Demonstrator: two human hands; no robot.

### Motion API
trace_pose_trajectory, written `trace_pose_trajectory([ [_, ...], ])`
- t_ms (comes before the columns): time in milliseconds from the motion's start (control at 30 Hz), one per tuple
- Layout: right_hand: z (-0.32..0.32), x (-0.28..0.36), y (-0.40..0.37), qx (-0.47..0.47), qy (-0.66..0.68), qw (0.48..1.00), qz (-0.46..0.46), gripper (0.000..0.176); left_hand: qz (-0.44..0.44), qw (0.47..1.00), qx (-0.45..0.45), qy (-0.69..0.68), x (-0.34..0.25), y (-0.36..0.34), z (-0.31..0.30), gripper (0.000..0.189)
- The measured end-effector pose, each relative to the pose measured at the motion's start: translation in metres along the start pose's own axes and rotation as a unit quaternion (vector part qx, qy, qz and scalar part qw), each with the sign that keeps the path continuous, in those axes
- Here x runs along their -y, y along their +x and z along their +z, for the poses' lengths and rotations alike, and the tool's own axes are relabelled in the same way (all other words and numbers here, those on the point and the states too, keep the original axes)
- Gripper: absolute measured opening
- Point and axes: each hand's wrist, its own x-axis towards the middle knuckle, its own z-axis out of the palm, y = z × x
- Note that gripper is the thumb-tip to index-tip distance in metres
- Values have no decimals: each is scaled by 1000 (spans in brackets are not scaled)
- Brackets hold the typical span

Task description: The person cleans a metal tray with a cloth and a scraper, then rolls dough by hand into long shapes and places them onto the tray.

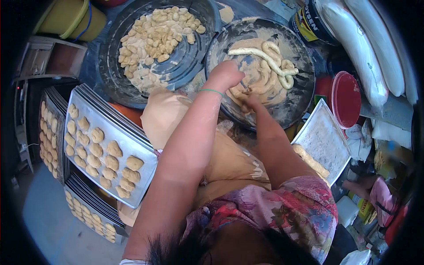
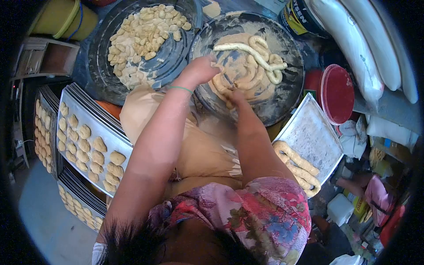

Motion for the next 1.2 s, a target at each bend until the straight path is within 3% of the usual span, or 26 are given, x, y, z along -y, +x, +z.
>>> trace_pose_trajectory([
  [100, -49, 38, -33, 110, 320, 941, -12, 66, -4, 999, 35, 21, 5, 5, 8, 44],
  [167, -70, 63, -54, 89, 342, 926, -133, 53, -32, 995, 68, 69, 4, 9, 11, 54],
  [200, -81, 79, -67, 78, 350, 913, -193, 47, 45, 997, 11, 56, 13, 15, 24, 59],
  [267, -115, 126, -111, 8, 188, 946, -265, 43, 200, 974, -101, 27, 27, 27, 55, 72],
  [300, -132, 146, -134, -27, 104, 949, -295, 41, 189, 976, -98, -51, 9, 17, 47, 69],
  [367, -159, 170, -163, -87, 88, 914, -387, 38, 164, 962, -81, -202, -37, -17, 22, 63],
  [400, -171, 181, -179, -117, 80, 891, -431, 37, 161, 961, -103, -200, -43, -20, 19, 65],
  [467, -196, 206, -233, -113, 178, 858, -468, 39, 155, 957, -146, -198, -55, -20, 13, 71],
  [500, -210, 210, -258, -107, 237, 849, -460, 40, 187, 951, -86, -232, -54, -16, 18, 58],
  [533, -225, 209, -280, -100, 294, 836, -452, 42, 186, 957, -89, -201, -59, -21, 20, 54],
  [600, -250, 195, -321, -160, 431, 720, -519, 50, 182, 969, -97, -140, -67, -36, 21, 48],
  [667, -275, 175, -341, -98, 543, 495, -671, 56, 128, 983, -60, -116, -71, -45, 15, 43],
  [733, -280, 161, -361, -145, 541, 519, -646, 57, 72, 993, -23, -90, -73, -53, 9, 39],
  [767, -281, 154, -370, -169, 541, 529, -632, 58, 84, 989, -62, -103, -68, -53, 15, 37],
  [800, -283, 145, -360, -160, 537, 568, -603, 58, 92, 988, -73, -99, -64, -53, 16, 38],
  [867, -270, 130, -343, -224, 477, 703, -478, 56, 100, 986, -98, -95, -53, -55, 16, 40],
  [967, -254, 111, -326, -228, 512, 705, -434, 50, 163, 980, -115, -6, -35, -56, 19, 41],
  [1067, -254, 94, -333, -216, 552, 664, -456, 48, 203, 955, -177, 123, -14, -50, 38, 31],
  [1200, -274, 63, -369, -231, 514, 666, -489, 46, 120, 988, -67, 70, -45, -80, 21, 37],
])
